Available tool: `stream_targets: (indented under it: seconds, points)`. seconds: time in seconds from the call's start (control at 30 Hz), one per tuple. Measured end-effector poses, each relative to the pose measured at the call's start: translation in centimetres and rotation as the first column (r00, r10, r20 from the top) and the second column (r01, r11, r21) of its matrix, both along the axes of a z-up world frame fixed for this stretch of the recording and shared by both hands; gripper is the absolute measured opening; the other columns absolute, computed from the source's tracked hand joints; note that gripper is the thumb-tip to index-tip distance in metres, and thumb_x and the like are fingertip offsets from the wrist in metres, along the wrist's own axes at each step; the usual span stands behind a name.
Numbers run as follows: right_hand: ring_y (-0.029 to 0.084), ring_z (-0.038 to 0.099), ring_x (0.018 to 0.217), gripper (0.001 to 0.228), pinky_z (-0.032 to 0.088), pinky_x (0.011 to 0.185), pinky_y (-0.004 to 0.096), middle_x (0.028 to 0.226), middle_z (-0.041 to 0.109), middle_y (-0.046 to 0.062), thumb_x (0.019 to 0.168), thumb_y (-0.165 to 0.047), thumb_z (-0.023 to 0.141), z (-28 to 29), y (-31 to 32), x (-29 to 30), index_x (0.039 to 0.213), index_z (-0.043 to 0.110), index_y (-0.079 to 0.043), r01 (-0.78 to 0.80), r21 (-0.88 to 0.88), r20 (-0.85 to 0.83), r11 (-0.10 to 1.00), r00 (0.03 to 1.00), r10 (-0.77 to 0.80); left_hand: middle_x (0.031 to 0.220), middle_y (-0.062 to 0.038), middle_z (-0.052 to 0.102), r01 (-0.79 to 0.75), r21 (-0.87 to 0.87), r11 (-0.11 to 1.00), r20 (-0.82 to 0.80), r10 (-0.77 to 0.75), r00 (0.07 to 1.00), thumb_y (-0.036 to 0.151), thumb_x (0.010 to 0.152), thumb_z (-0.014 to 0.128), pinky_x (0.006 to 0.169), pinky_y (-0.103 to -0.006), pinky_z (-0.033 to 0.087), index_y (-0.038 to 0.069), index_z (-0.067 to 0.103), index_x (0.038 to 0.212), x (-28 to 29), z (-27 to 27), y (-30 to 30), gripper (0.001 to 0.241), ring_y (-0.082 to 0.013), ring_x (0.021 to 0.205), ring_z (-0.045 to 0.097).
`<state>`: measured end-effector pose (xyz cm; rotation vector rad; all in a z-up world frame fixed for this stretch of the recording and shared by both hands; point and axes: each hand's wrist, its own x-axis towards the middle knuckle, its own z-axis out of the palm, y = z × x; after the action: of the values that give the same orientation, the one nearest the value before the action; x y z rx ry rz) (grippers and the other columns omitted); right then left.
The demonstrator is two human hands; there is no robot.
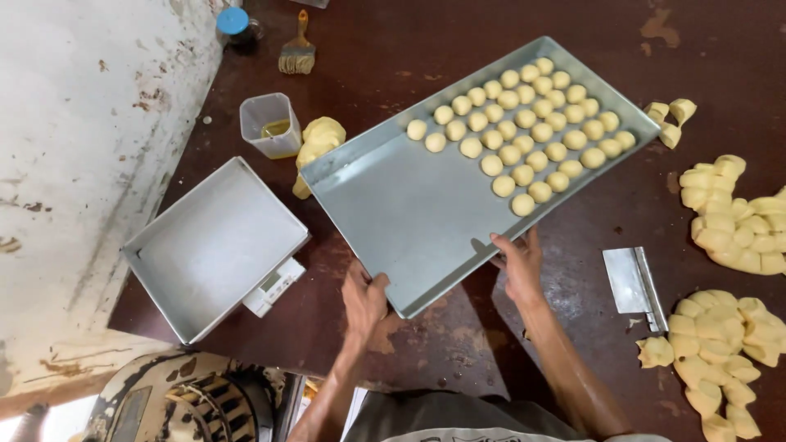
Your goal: Shaping dough into small balls and placing them neatly onto a metal tray.
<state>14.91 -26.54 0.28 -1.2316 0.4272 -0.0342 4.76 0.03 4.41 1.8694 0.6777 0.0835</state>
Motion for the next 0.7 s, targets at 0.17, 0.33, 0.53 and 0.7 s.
stream_targets:
  seconds: [0.17,0.33,0.53,0.7]
  points:
    - [0.040,0.062,0.099,0.089,0.058,0.074,0.060,0.121,0.060,0.024,0.074,-0.001,0.074,-1.4,-3.0,4.0,0.156,0.043,-0.015,-0.039,-0.161,-0.001,0.986,0.999,0.039,0.077,-0.024,0.066,-0.080,-0.149,0.986,0.026,0.084,0.996,0.020,0.077,0.077,0.072,-0.0512,0.052,0.005,0.059,0.086,-2.8,-2.3,-4.5,0.025,-0.0355,0.077,0.069]
    - [0.044,0.064,0.114,0.082,0.049,0.086,0.066,0.122,0.069,0.019,0.053,-0.001,0.071,-3.9,-7.1,11.0,0.134,0.068,-0.018,-0.050,-0.517,-0.016,0.854,0.999,0.050,0.069,-0.021,0.068,-0.167,-0.710,0.684,0.047,0.283,0.958,0.004,0.086,0.078,0.051,-0.0355,0.066,0.003,0.053,0.087,-1.2,-4.2,-11.4,0.025,-0.0284,0.058,0.074]
    - [0.052,0.044,0.138,0.081,0.026,0.091,0.088,0.143,0.056,0.025,0.062,0.000,0.070,-6.6,-11.6,18.9,0.142,0.061,-0.012,-0.133,-0.534,-0.149,0.835,0.987,0.062,0.067,-0.026,0.067,-0.232,-0.842,0.488,-0.100,0.282,0.954,0.001,0.081,0.078,0.058,-0.0427,0.067,-0.002,0.051,0.091,1.7,-6.6,-17.6,0.030,-0.0329,0.060,0.076]
    - [0.050,0.041,0.142,0.084,0.022,0.094,0.087,0.148,0.051,0.025,0.062,0.004,0.069,-5.5,-12.1,20.8,0.144,0.057,-0.010,-0.169,-0.530,-0.193,0.831,0.978,0.077,0.061,-0.026,0.066,-0.334,-0.851,0.405,-0.228,0.286,0.930,-0.004,0.075,0.081,0.059,-0.0468,0.068,0.000,0.047,0.079,4.6,-9.3,-20.7,0.034,-0.0366,0.057,0.075]
